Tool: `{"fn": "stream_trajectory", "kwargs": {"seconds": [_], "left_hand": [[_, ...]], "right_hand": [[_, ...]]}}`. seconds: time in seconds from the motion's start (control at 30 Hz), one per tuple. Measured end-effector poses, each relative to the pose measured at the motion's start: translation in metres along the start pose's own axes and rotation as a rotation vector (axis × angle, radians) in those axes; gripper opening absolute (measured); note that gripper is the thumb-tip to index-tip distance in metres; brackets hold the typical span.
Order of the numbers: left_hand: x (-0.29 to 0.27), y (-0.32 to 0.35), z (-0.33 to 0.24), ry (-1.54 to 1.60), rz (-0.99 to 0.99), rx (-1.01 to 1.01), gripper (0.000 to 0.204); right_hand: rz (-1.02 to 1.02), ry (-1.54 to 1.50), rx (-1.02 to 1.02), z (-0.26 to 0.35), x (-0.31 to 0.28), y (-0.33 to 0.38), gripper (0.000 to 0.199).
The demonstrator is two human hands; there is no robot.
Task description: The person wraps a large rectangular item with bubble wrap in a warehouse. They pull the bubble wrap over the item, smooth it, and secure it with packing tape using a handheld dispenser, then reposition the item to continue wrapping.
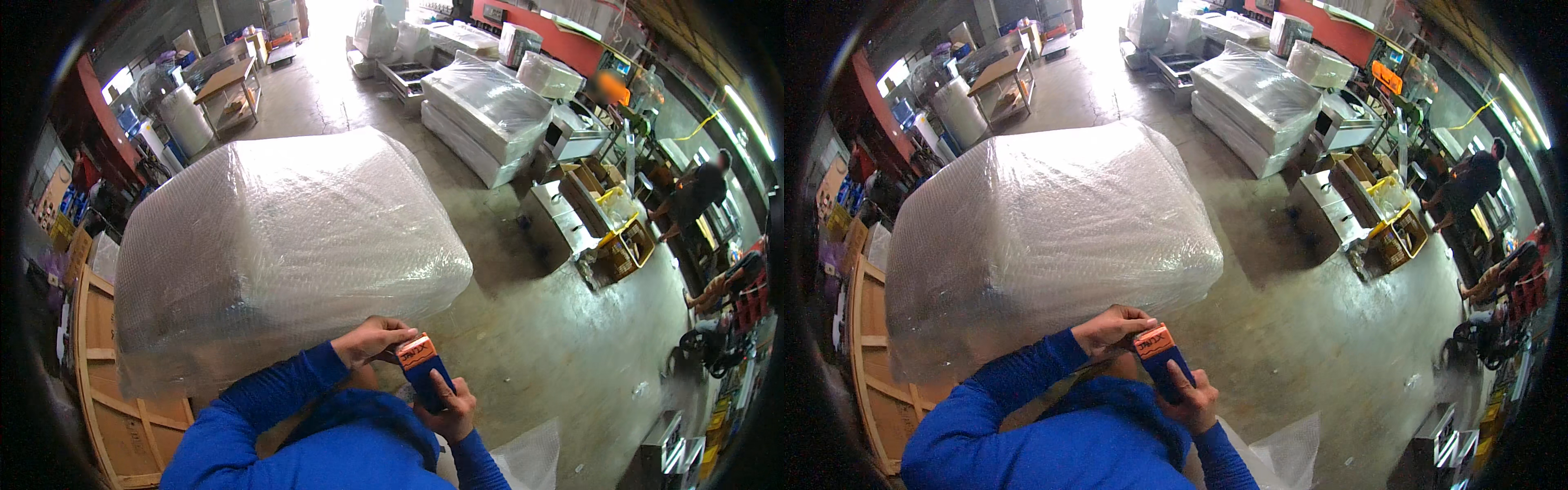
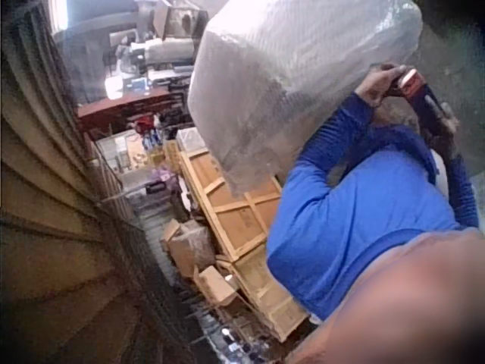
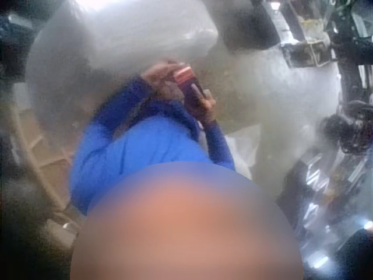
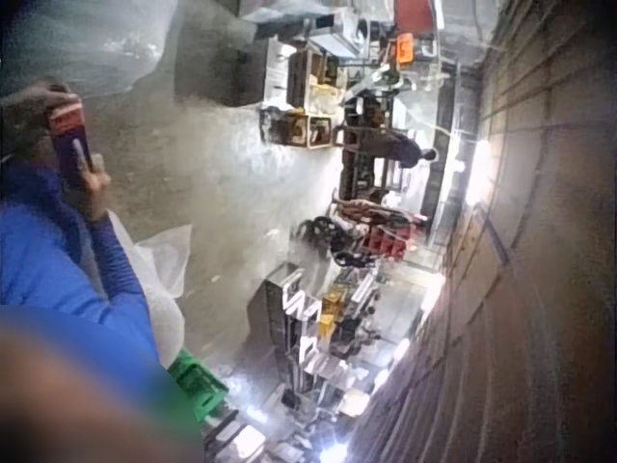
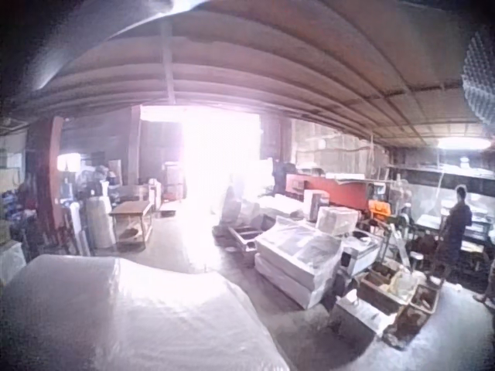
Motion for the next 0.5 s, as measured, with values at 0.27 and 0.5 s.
{"fn": "stream_trajectory", "kwargs": {"seconds": [0.27, 0.5], "left_hand": [[-0.013, 0.011, -0.021, -0.125, -0.027, 0.086, 0.03], [-0.018, 0.029, -0.192, -1.426, -0.42, 0.893, 0.013]], "right_hand": [[-0.103, -0.039, -0.038, 0.02, 0.003, -0.002, 0.076], [-0.151, -0.13, 0.106, 0.044, 0.028, -0.038, 0.062]]}}
Point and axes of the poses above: each hand's wrist, its own y-axis away from the middle knuckle, its own x-axis out of the palm, z = x × y, the point moved 8 cm from there along -y, towards the middle knuckle, and after that the axes turned 8 degrees about x, right-handed, at the moved point
